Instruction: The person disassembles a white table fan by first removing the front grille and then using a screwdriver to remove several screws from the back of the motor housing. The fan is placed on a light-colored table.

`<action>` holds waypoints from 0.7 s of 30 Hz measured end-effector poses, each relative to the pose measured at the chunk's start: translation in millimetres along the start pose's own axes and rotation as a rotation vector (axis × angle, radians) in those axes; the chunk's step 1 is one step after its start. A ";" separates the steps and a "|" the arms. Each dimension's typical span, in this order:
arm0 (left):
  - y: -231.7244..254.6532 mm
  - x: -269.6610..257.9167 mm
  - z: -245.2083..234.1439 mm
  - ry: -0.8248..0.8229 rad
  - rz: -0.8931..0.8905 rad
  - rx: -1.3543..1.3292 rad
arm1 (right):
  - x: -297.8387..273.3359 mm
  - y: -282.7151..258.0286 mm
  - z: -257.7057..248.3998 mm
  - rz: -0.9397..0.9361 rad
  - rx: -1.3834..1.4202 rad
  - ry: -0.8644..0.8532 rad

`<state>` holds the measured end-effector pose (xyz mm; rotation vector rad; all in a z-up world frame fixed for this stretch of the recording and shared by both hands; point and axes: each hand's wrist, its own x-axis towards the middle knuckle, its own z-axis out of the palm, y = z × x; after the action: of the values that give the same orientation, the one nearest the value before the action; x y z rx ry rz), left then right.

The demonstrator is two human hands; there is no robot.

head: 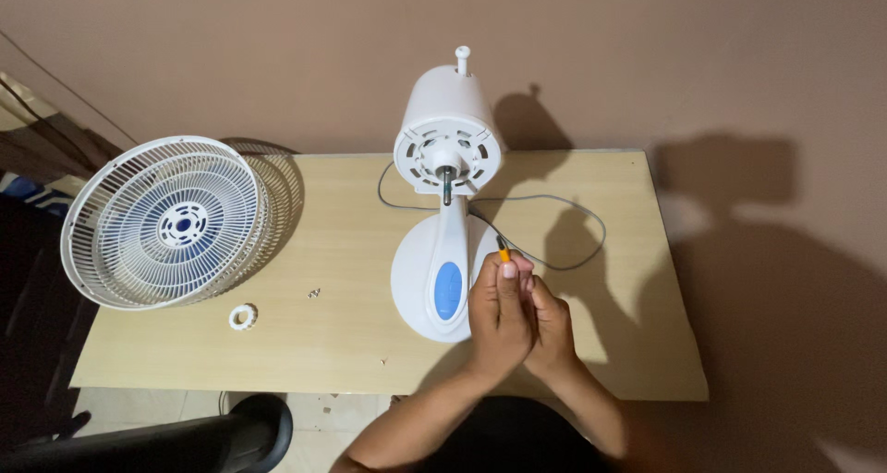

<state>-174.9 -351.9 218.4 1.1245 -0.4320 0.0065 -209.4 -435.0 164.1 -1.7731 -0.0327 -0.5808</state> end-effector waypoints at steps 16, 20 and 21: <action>-1.2 15.5 7.4 0.042 0.092 0.041 | 17.8 19.7 -12.1 0.135 0.036 -0.082; 1.3 25.3 -2.7 -0.035 0.038 -0.062 | 16.1 20.2 -17.6 -0.022 0.175 -0.151; 2.4 25.0 -3.7 -0.037 0.017 -0.043 | 16.1 13.4 -16.4 -0.062 0.181 -0.164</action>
<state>-151.2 -352.9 227.6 1.0797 -0.4721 -0.0086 -197.1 -458.3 161.1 -1.6438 -0.2469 -0.4600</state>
